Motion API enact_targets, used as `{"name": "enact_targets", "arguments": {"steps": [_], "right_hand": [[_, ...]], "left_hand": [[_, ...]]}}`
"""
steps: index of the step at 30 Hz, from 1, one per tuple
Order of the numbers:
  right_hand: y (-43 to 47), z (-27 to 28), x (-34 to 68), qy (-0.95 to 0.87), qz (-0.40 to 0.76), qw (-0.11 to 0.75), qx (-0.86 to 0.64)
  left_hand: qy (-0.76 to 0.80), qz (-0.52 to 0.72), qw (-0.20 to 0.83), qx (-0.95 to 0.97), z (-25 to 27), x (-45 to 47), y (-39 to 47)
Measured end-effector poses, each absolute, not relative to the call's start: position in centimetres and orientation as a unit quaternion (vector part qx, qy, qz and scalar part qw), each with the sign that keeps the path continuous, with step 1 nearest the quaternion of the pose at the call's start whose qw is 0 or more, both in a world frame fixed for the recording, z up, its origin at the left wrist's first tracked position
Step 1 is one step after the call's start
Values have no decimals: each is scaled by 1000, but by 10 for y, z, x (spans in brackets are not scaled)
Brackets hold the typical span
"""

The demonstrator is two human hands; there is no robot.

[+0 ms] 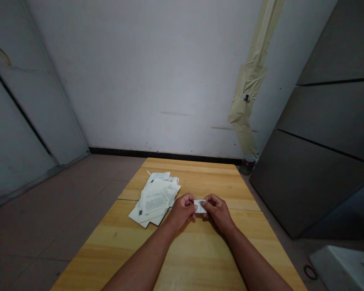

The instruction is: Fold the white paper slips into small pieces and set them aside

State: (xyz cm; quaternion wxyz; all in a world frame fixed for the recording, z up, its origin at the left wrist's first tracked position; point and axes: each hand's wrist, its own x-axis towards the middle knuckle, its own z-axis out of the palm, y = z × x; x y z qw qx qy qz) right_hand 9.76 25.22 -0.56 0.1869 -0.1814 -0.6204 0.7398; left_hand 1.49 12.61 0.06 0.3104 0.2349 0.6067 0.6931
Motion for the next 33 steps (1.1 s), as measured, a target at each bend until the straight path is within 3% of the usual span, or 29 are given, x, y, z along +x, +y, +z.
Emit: {"name": "enact_targets", "arguments": {"steps": [4,9,13,24,30,33], "right_hand": [[252,-7,97,-626,737,188,-171],[254,-2,98,-744,609,222,-162],[253,3,100,-801,551,186,-143],[261,-2,101,-783,581,179,-131],[258,0,98,-795,538,223,-169],[258,-1,97,-803,520,231,-178]], "left_hand": [[593,702,311,242,1,16,128],[589,740,256,200,-2,11,128],[599,740,227,204,0,8,126],[627,708,205,253,-5,7,128],[740,562,-7,370,-3,15,124],[750,490,-56,440,0,17,122]]}}
